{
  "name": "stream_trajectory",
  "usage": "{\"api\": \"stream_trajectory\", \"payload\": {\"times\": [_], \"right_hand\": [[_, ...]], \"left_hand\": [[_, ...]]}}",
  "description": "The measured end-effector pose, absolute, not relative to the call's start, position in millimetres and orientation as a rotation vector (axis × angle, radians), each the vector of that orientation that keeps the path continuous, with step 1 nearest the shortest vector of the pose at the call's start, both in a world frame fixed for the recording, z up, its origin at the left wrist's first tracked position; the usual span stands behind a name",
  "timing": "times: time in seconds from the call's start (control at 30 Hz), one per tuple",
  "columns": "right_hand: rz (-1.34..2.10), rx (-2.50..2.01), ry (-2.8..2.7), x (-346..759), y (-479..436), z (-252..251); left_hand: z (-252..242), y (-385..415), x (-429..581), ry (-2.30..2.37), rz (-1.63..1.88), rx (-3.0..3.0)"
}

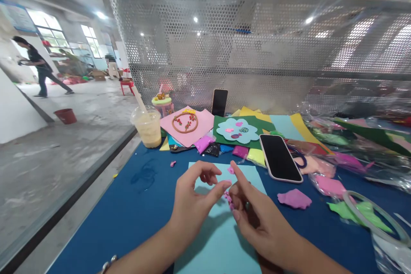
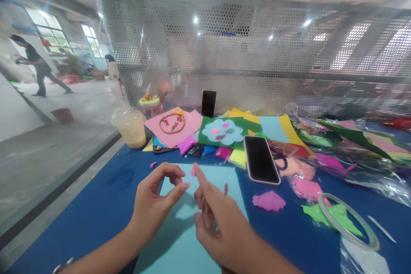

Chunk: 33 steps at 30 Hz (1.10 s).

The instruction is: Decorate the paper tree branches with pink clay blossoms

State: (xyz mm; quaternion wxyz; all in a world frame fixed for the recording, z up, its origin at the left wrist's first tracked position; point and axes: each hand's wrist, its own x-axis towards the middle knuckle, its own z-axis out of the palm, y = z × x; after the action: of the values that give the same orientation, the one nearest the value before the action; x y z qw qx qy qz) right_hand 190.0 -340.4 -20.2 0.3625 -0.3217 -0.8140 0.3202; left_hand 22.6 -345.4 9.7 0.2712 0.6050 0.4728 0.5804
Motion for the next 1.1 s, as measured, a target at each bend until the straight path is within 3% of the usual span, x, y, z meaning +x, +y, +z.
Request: {"api": "stream_trajectory", "payload": {"times": [1.1], "right_hand": [[0.812, -0.805, -2.202, 193.5, -344.8, -19.8]], "left_hand": [[9.8, -345.3, 20.2, 1.273, 1.678, 2.023]]}}
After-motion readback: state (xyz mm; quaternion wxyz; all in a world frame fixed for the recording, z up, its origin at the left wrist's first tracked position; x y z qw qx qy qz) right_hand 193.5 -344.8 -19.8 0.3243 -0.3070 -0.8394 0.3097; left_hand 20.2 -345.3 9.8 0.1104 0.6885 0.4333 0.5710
